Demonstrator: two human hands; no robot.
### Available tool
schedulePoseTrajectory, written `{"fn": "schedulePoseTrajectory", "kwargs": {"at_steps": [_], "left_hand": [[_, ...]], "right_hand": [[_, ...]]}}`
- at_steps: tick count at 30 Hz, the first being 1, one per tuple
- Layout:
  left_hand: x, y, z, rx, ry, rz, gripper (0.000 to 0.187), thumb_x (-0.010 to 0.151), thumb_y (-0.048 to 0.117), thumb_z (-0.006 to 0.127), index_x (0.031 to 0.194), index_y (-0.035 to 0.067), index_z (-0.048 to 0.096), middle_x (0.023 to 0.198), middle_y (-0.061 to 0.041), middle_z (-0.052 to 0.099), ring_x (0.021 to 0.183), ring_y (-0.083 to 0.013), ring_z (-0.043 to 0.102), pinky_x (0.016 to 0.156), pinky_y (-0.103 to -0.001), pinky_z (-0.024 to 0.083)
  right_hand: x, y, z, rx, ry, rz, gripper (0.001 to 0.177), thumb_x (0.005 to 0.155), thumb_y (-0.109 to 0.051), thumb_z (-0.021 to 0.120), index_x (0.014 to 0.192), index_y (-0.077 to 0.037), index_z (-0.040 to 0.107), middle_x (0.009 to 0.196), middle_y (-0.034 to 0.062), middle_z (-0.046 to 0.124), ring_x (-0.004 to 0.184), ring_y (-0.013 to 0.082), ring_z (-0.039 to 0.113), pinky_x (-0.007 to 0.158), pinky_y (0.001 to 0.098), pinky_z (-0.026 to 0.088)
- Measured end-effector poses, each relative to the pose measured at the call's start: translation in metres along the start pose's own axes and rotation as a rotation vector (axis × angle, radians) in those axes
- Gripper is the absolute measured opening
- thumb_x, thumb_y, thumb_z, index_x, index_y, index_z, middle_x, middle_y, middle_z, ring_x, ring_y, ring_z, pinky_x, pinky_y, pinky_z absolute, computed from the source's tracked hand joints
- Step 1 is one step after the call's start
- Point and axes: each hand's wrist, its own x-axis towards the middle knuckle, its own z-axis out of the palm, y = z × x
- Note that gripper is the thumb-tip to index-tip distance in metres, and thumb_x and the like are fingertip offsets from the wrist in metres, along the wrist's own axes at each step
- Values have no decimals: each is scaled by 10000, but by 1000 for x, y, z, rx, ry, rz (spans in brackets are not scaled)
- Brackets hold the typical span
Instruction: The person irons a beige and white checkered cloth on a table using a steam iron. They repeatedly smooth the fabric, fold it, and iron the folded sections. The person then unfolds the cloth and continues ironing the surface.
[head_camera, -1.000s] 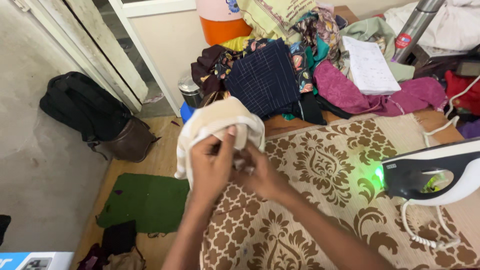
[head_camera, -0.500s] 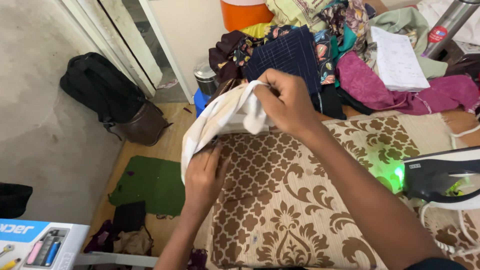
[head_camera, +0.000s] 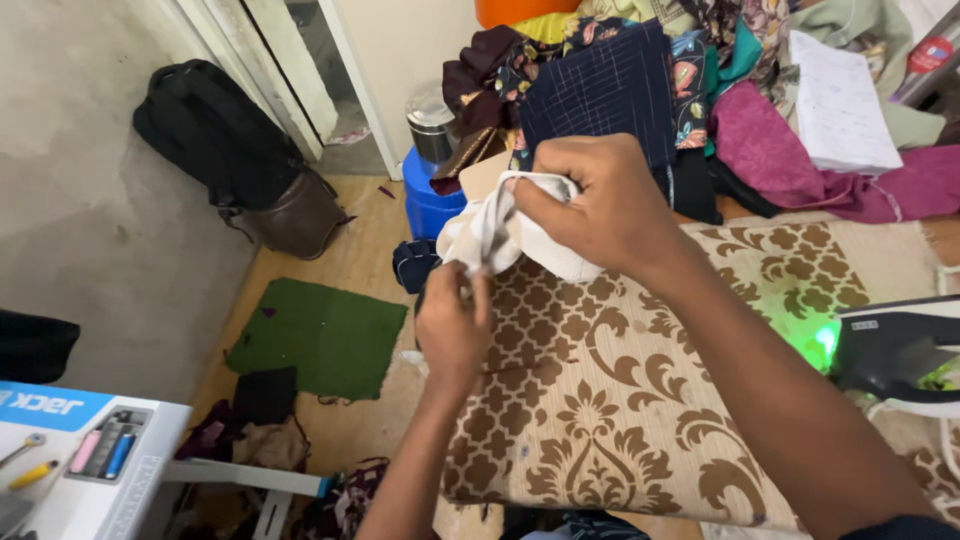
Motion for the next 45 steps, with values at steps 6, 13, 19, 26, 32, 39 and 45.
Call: {"fn": "schedulePoseTrajectory", "kwargs": {"at_steps": [6, 13, 19, 26, 32, 39, 45], "left_hand": [[1, -51, 1, -36, -42, -93, 156, 1007, 120, 571, 1056, 31, 689, 827, -187, 693, 719, -327, 686, 648, -441, 534], [22, -104, -4, -692, -25, -437, 251, 1135, 204, 495, 1174, -25, 592, 1031, -104, 665, 931, -120, 579, 835, -306, 504], [26, -46, -39, -212, -204, -1, 890, 817, 502, 763, 1414, -25, 365, 1121, -153, 599, 966, -211, 603, 843, -351, 466], [20, -27, -28, 408, -269, 99, 954, 692, 431, 851, 1417, -32, 439, 1094, -203, 541, 973, -344, 557, 785, -476, 397], [12, -58, -25, 577, -421, -156, 511, 722, 238, 786, 1143, 29, 586, 1110, -220, 575, 964, -401, 640, 806, -507, 531], [11, -120, -57, 243, -712, -905, 347, 934, 195, 504, 1168, -47, 588, 932, -290, 750, 882, -467, 760, 721, -557, 580], [54, -135, -48, -470, -618, -1146, 501, 1021, 272, 293, 1354, -59, 467, 1131, -328, 695, 933, -455, 752, 748, -506, 642]], "right_hand": [[-5, 8, -23, -285, -90, 47, 249, 944, -220, 753, 860, 12, 716, 788, 150, 687, 640, 288, 637, 582, 394, 465], [-17, 26, -32, -123, -53, 310, 221, 988, -242, 703, 1028, -37, 774, 813, 114, 750, 624, 158, 647, 586, 332, 492], [-21, 35, -38, -82, 100, 227, 210, 1055, -202, 693, 1081, -4, 759, 812, 92, 731, 691, 96, 589, 611, 301, 456], [-28, 35, -42, -75, 110, 131, 195, 1079, -184, 699, 1091, 5, 748, 890, 78, 744, 774, 88, 647, 675, 290, 493], [-47, 38, -60, -181, 215, 289, 162, 1079, -164, 713, 1118, -19, 773, 872, 100, 740, 733, 114, 638, 651, 302, 471], [-77, 54, -71, -534, 297, 192, 103, 1063, -134, 743, 1089, -42, 782, 878, 177, 714, 689, 252, 650, 654, 386, 479], [-102, 79, -46, -868, 143, 540, 250, 1057, -331, 703, 1001, -107, 799, 832, 229, 687, 730, 386, 663, 639, 486, 493]]}}
